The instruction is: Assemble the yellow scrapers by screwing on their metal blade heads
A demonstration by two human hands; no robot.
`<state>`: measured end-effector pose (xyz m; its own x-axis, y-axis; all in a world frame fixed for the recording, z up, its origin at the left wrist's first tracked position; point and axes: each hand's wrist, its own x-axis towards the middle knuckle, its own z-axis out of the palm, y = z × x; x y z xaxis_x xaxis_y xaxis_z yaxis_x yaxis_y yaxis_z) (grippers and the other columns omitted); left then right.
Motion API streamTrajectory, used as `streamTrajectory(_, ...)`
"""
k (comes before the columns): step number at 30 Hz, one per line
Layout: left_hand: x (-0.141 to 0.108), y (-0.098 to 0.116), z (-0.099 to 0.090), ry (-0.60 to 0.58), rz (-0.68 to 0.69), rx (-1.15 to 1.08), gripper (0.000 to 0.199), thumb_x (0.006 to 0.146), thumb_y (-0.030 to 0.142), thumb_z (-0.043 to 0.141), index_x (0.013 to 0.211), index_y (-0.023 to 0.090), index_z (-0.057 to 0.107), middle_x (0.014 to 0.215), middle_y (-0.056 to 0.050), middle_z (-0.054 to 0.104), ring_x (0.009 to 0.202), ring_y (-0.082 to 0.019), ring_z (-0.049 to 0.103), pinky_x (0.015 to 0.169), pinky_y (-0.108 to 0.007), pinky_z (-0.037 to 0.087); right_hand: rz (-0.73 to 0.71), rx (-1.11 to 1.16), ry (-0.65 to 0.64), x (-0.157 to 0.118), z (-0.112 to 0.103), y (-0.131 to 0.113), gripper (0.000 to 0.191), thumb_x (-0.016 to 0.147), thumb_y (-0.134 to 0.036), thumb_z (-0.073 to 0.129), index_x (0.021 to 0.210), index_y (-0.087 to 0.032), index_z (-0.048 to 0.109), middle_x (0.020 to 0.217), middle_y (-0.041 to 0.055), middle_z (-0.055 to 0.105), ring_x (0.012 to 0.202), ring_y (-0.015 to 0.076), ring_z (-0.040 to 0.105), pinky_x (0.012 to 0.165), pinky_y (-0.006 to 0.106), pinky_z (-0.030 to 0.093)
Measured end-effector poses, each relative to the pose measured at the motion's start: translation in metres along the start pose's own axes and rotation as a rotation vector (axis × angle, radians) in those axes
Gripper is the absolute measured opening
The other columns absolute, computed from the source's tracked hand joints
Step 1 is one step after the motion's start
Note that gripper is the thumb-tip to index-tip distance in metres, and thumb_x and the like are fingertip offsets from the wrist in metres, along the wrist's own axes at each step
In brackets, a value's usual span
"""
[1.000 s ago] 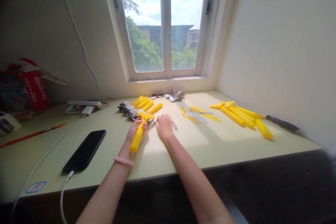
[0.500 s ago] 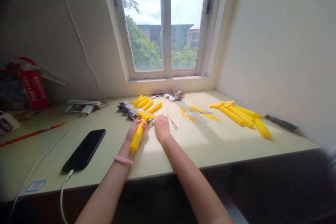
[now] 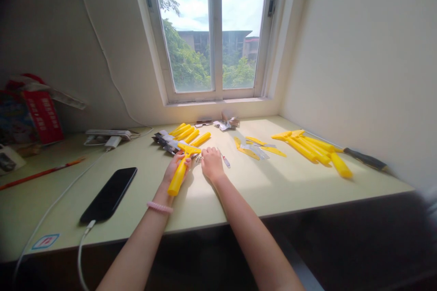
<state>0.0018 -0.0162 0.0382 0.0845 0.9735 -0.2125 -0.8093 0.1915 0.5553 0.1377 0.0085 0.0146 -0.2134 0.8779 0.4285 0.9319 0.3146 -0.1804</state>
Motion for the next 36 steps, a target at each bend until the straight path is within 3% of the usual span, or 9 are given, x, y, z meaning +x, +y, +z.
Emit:
streamTrajectory(8,-0.0007,0.0001,0.0002,-0.001,-0.002,0.012,0.038,0.079,0.003,0.045,0.112,0.021,0.046,0.079,-0.002,0.053,0.049,-0.005,0.05,0.042,-0.01,0.043,0.027,0.053,0.01,0.0015,0.0065,0.0043,0.014,0.085,-0.02,0.05,0.086,-0.019,0.064,0.096,0.0079,0.063,0.096,0.0226,0.051,0.084,0.033,0.034)
streamTrajectory(14,-0.002,0.0008,0.001,0.005,-0.007,0.022,0.04,0.078,0.003,0.045,0.114,0.021,0.046,0.08,-0.002,0.054,0.048,-0.004,0.051,0.042,-0.01,0.042,-0.043,0.131,0.006,0.0018,0.006,0.006,0.016,0.085,-0.02,0.052,0.086,-0.02,0.067,0.091,0.0061,0.063,0.092,0.0196,0.051,0.083,0.03,0.035)
streamTrajectory(21,0.0008,0.0005,-0.0006,-0.002,-0.002,0.027,0.041,0.078,0.003,0.045,0.115,0.021,0.046,0.082,-0.003,0.055,0.048,-0.004,0.05,0.042,-0.01,0.042,0.045,0.193,-0.037,0.001,0.0003,0.0046,0.017,0.085,-0.02,0.053,0.083,-0.019,0.07,0.089,0.0053,0.064,0.093,0.0183,0.053,0.084,0.028,0.036)
streamTrajectory(28,-0.0006,0.0001,-0.0013,-0.023,0.004,0.023,0.039,0.082,0.004,0.042,0.116,0.021,0.045,0.083,-0.004,0.056,0.049,-0.004,0.051,0.043,-0.01,0.043,0.165,0.208,-0.037,0.0041,0.0083,0.0097,0.011,0.082,-0.026,0.06,0.082,-0.019,0.069,0.094,0.0053,0.062,0.095,0.019,0.053,0.083,0.029,0.036)
streamTrajectory(36,-0.0017,0.0014,-0.0009,-0.028,-0.009,0.006,0.043,0.083,0.004,0.042,0.121,0.022,0.045,0.084,-0.004,0.055,0.05,-0.004,0.05,0.043,-0.01,0.044,0.117,0.202,0.011,0.002,0.0056,0.0076,0.015,0.086,-0.024,0.054,0.08,-0.017,0.065,0.093,0.0084,0.065,0.095,0.0207,0.055,0.085,0.031,0.038)
